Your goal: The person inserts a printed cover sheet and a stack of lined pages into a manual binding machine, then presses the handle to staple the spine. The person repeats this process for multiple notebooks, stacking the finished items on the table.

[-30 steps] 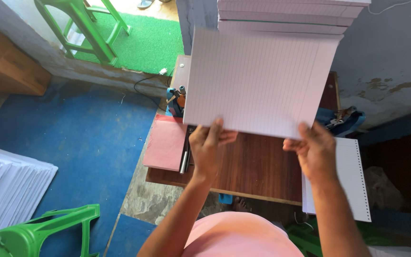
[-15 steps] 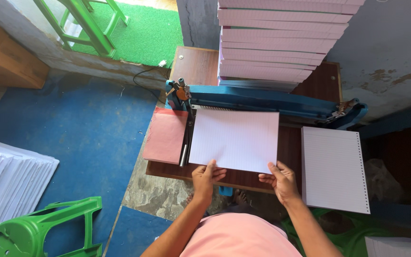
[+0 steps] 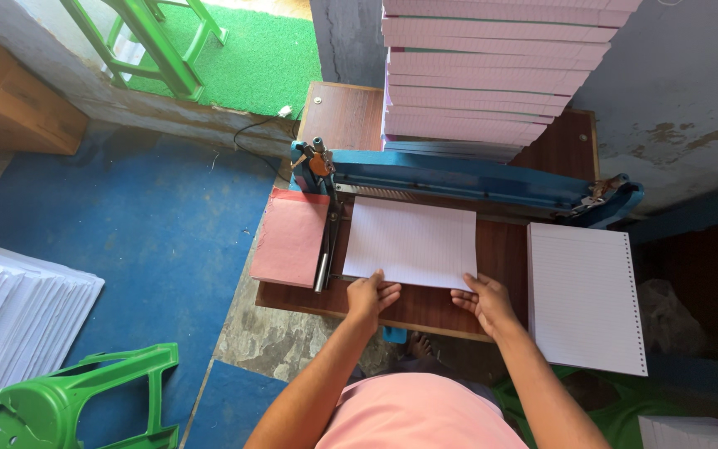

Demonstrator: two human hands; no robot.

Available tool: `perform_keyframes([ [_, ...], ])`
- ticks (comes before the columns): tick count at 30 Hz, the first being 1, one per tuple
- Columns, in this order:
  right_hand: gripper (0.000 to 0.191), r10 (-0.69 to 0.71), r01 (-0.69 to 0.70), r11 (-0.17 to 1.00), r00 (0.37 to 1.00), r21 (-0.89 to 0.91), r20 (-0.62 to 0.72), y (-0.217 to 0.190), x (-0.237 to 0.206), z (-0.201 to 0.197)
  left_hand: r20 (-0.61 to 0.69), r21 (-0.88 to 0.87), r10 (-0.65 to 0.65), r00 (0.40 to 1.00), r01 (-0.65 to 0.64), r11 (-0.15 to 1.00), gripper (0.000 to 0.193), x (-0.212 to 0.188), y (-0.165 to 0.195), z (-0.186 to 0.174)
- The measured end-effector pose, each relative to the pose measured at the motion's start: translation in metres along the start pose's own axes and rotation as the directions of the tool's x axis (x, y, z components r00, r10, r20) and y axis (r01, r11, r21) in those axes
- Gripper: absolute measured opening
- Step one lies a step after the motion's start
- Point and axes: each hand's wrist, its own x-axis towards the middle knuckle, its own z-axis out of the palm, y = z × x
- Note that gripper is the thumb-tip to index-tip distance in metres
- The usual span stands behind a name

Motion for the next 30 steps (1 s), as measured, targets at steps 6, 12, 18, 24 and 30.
perform_keyframes([
  [6,0.035,0.018,-0.019,1.000,1.000,-0.023,-0.010,-0.018,0.013,0.012,0.004,0.006,-0.026,1.000,0.026,1.000,0.034,0.012,0.019,0.010],
  [12,0.034,0.039,-0.039,0.999,0.999,-0.036,0.005,-0.019,0.015,0.015,-0.023,-0.018,-0.058,0.998,0.057,0.998,0.030,0.015,0.022,0.007],
  [18,0.031,0.053,-0.050,0.996,0.998,-0.067,0.034,-0.016,0.019,0.023,-0.071,-0.057,-0.026,0.997,0.022,0.998,0.032,0.021,0.025,-0.002],
  [24,0.030,0.062,-0.057,0.994,0.997,-0.090,0.046,-0.017,0.018,0.023,-0.180,-0.172,-0.084,0.980,0.053,0.984,0.049,0.014,0.013,0.011],
  [30,0.030,0.082,-0.077,0.995,0.994,-0.069,0.074,-0.017,0.021,0.025,-0.099,-0.398,-0.116,0.988,0.067,0.915,0.071,0.013,0.006,0.011],
])
